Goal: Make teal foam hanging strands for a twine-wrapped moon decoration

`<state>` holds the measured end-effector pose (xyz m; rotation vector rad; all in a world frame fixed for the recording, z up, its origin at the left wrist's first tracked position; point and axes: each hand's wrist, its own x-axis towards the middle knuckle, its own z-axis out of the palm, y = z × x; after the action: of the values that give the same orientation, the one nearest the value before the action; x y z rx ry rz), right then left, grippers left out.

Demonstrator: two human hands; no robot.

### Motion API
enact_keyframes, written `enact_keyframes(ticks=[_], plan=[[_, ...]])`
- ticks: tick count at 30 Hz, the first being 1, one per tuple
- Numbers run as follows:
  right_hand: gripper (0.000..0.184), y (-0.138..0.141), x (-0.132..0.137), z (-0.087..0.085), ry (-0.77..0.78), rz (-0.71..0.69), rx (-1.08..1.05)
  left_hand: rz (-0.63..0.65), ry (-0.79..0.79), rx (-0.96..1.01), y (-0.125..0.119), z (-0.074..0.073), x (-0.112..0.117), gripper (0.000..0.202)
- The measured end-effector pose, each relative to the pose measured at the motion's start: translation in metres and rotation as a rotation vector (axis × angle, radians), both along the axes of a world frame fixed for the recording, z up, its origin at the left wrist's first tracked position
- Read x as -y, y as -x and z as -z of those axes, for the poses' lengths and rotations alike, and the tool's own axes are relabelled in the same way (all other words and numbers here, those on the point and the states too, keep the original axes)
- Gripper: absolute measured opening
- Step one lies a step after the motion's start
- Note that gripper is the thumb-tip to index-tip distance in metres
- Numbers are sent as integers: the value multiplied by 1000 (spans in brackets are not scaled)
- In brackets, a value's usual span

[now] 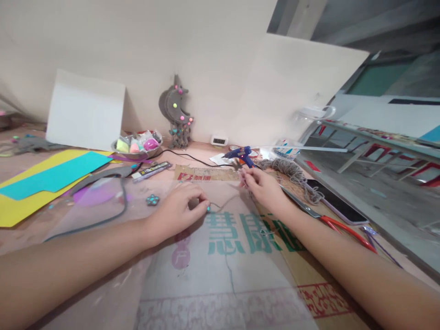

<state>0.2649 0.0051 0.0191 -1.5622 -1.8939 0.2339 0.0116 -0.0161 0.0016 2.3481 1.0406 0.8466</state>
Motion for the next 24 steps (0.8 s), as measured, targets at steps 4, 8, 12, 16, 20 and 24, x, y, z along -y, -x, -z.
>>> enact_keyframes(ticks=[4,8,12,16,20,24], plan=[[22,5,14,-12,-182,15,-301,-73,127,64,-1,-4,1,19],[25,26,46,-21,-86,-137,-68,-123,162,143,-2,-5,0,20],[33,39,64,-17,-37,-251,283,-133,176,176,-1,-2,-2,20],[33,42,68,-18,-70,-234,419,-140,182,168,0,0,-2,20],[35,46,70,-24,39,-266,257,-134,139,186,0,0,-2,20],[37,49,68,-24,230,-304,41,-168,114,197,0,-1,-3,18]])
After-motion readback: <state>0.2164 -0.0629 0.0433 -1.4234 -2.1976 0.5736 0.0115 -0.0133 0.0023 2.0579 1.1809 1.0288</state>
